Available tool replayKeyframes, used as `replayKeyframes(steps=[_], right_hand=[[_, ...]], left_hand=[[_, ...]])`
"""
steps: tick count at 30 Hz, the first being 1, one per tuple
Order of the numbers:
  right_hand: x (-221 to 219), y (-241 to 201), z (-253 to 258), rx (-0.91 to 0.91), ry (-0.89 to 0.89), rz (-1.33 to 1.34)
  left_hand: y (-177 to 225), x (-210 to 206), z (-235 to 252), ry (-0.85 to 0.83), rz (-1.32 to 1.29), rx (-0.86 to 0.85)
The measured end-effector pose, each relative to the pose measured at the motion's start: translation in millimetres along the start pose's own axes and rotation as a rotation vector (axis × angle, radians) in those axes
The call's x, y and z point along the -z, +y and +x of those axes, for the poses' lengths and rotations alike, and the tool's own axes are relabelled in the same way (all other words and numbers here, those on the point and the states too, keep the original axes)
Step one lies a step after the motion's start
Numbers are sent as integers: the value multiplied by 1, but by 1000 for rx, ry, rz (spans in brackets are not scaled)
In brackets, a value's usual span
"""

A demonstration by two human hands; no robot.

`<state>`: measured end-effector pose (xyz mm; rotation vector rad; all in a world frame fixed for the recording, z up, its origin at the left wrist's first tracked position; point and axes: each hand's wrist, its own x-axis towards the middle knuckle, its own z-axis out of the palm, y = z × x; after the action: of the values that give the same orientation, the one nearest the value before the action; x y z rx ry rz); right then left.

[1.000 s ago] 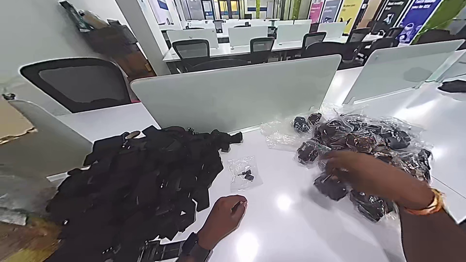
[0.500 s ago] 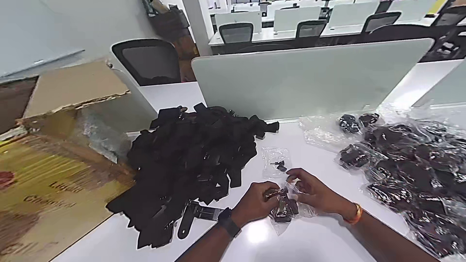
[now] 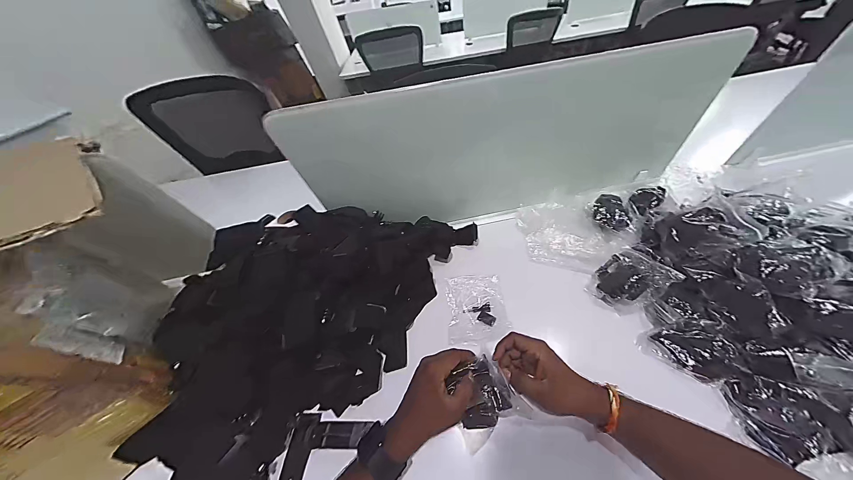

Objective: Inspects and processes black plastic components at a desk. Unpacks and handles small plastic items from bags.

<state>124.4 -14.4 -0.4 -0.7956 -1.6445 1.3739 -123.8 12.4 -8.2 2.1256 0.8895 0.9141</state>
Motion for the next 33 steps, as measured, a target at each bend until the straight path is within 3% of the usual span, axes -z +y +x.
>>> replayKeyframes(steps=[5,13,19,26,28,30,33], right_hand=[[11,-6,12,-104,56,-254],[32,-1,23,-100,107,-225],[27,-8,17,-62,65,-258],[23,-10,11,-17,-40,-269],[24,-17,6,13,-73,-426],[37,-42,-4,9,-50,-823],[77,-95,-39,-213,299,-1334]], left_hand=[[-4,4,29,-143,64,21],[-25,8,71,-202,106,-48],[-33,14,57,-194,-15,-67],[-13,9,41,-164,-73,21],[-9,3,31,-129,-64,44],[-10,2,24,-105,-65,53],[-15,4,21,-103,-63,40]])
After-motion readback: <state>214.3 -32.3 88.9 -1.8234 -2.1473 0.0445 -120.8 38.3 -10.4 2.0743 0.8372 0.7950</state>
